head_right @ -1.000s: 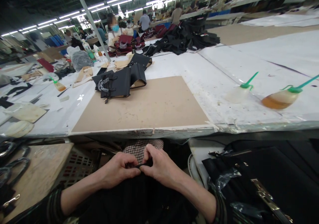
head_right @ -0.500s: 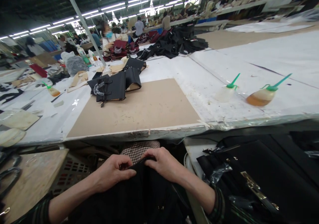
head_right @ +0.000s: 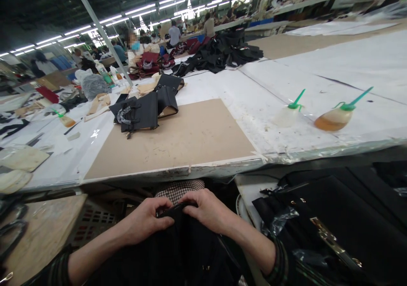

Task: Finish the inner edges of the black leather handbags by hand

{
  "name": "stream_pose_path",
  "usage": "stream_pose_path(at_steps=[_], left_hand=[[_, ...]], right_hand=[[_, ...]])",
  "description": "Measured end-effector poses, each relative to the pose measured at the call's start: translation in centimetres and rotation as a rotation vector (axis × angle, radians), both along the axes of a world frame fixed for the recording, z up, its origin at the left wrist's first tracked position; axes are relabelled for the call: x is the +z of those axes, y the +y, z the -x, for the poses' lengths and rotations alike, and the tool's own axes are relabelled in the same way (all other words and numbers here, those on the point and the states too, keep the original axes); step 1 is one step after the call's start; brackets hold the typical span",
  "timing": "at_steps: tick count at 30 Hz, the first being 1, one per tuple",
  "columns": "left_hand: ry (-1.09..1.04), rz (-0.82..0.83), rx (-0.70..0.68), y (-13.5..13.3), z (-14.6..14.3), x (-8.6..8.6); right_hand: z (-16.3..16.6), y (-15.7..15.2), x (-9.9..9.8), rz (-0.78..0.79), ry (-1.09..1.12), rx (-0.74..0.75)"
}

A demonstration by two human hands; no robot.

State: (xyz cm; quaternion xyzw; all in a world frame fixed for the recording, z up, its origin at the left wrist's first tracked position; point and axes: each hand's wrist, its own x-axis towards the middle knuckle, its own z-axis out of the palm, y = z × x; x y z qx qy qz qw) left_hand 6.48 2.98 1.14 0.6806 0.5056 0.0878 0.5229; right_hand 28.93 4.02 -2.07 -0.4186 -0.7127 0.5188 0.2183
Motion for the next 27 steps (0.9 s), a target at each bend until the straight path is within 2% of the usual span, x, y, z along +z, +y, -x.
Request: stream_pose_path(at_steps=[3, 6, 9, 13, 21, 27], left_hand=[[-0.022, 0.087, 0.014, 0.2, -0.1, -0.1], [-0.035, 0.113, 0.023, 0.2, -0.1, -0.1], [-0.004, 0.053, 0.026, 0.1, 0.1, 0.0], [0.046, -0.013, 0.022, -0.1, 0.3, 0.1], [0.071, -0.038, 0.027, -0.5, 0.4, 0.1], [0.048, -0.038, 0.042, -0.6, 0.6, -0.1]], right_hand=[[0.0, 0.0, 0.0, -0.042, -0.003, -0.001], [0.1, -0.1, 0.4, -0.150, -0.026, 0.005], [0.3, -0.2, 1.2, -0.272, -0.022, 0.061], [0.7, 0.0, 1.8, -0.353, -0.048, 0.120], [1.8, 0.5, 1.5, -0.388, -0.101, 0.157], [2.1, 0.8, 1.6, -0.350, -0.029, 0.167]])
